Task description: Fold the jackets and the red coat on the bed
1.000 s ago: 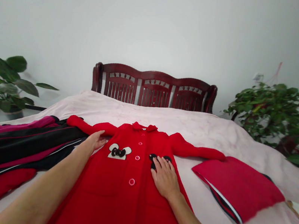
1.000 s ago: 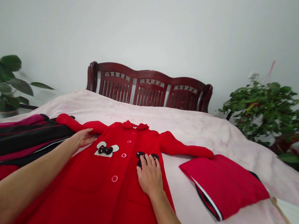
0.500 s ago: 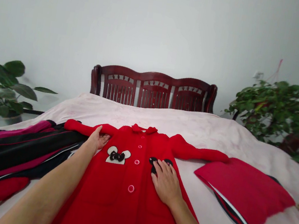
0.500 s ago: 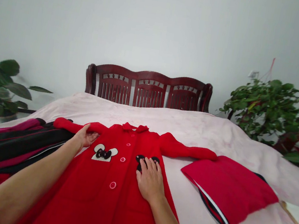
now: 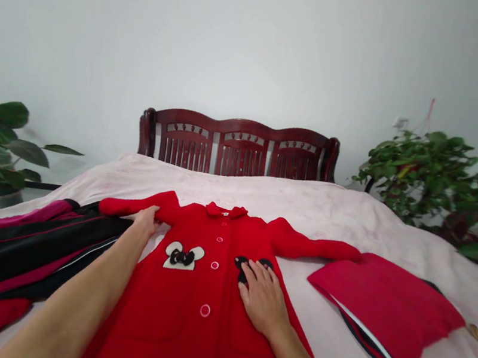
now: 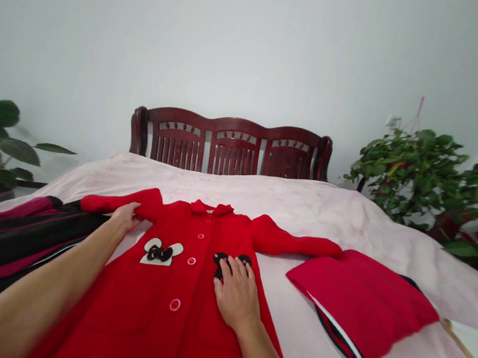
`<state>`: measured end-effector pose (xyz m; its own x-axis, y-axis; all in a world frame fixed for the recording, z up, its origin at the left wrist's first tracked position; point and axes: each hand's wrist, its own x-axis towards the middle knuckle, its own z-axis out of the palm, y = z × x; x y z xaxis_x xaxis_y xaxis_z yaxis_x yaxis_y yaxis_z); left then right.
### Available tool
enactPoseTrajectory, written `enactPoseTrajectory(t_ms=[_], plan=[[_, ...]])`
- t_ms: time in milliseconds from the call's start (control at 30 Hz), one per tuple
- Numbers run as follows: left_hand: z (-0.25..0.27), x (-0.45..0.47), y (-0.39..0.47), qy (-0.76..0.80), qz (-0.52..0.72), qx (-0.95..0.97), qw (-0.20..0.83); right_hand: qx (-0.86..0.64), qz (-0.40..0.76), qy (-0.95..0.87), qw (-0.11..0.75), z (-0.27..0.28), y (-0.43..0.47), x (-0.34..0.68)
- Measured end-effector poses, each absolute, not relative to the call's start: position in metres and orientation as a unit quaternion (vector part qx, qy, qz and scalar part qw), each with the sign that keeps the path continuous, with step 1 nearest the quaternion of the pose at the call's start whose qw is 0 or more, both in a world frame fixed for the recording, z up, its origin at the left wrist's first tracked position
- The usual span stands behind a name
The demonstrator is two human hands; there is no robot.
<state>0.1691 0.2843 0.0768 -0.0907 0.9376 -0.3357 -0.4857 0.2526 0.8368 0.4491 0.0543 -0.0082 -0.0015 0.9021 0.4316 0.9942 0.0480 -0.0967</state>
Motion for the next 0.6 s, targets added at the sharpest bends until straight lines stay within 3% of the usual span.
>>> enactPoseTrajectory(t_ms=[133, 333, 433, 600], plan=[[0.087, 0.192, 0.261, 0.451, 0.537, 0.435, 0.564, -0.682, -0.115, -0.696, 0.193, -0.006, 0.054, 0.449], [0.066, 0.21, 0.19, 0.369, 0.381, 0.665, 0.526, -0.687, -0.091, -0.693, 0.2, -0.005, 0.056, 0.449], [0.058, 0.18, 0.163, 0.352, 0.315, 0.771, 0.427, -0.698, -0.086, -0.675, 0.222, -0.009, 0.058, 0.452], [0.049, 0.083, 0.129, 0.538, 0.368, 0.679, 0.337, -0.733, -0.02, -0.618, 0.285, -0.009, 0.058, 0.461]])
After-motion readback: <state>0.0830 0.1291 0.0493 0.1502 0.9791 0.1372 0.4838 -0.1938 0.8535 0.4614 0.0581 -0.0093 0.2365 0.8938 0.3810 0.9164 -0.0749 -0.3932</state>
